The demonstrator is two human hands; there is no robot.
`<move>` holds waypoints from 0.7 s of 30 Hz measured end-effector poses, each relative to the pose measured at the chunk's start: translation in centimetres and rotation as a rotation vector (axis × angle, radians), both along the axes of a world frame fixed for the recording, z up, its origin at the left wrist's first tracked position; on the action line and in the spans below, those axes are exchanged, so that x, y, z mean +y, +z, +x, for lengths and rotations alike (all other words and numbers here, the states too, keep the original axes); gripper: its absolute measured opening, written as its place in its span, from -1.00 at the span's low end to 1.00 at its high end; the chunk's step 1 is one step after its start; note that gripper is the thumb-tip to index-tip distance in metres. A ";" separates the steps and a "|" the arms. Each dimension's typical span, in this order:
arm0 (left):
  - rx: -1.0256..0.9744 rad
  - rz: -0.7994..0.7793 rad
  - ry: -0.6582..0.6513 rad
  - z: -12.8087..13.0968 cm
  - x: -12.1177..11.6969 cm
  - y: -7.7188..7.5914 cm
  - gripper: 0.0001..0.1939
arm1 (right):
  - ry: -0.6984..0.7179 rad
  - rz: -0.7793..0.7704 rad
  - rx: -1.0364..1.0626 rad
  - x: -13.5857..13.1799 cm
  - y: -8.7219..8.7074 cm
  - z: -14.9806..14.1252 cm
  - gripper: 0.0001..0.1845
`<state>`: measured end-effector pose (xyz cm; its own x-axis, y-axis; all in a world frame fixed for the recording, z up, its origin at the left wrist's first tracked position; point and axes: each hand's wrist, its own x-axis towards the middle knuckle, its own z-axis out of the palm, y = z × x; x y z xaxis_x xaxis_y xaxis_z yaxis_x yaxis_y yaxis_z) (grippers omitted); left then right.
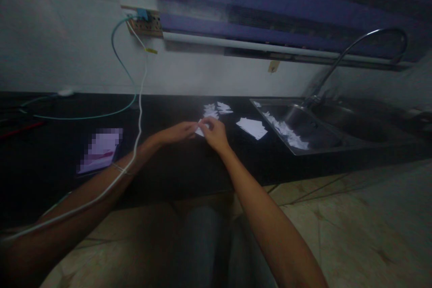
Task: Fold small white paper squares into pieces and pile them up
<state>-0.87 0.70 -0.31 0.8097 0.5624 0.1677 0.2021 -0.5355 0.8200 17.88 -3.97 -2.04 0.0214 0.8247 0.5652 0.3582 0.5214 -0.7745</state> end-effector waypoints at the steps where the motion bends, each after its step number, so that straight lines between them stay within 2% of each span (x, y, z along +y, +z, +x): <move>1: 0.001 0.011 0.000 0.0 -0.1 0.1 -0.56 | 0.001 0.000 0.016 0.0 0.0 -0.1 -0.76; 4: -0.007 0.014 0.010 0.0 -0.3 0.1 -0.55 | 0.022 -0.047 0.150 0.0 0.1 -0.3 -0.68; 7: -0.056 -0.032 0.048 0.0 -0.5 0.2 -0.57 | 0.087 -0.194 0.325 0.0 0.2 -0.5 -0.46; 9: -0.091 -0.047 0.069 0.0 -0.5 0.2 -0.58 | 0.131 -0.285 0.360 0.1 0.2 -0.5 -0.40; 15: -0.052 -0.004 0.068 0.0 -0.6 0.4 -0.58 | 0.180 -0.331 0.292 0.2 0.1 0.3 -0.56; 21: -0.060 0.054 0.092 -0.1 -0.2 0.1 -0.56 | 0.197 -0.361 0.341 0.0 0.2 0.3 -0.54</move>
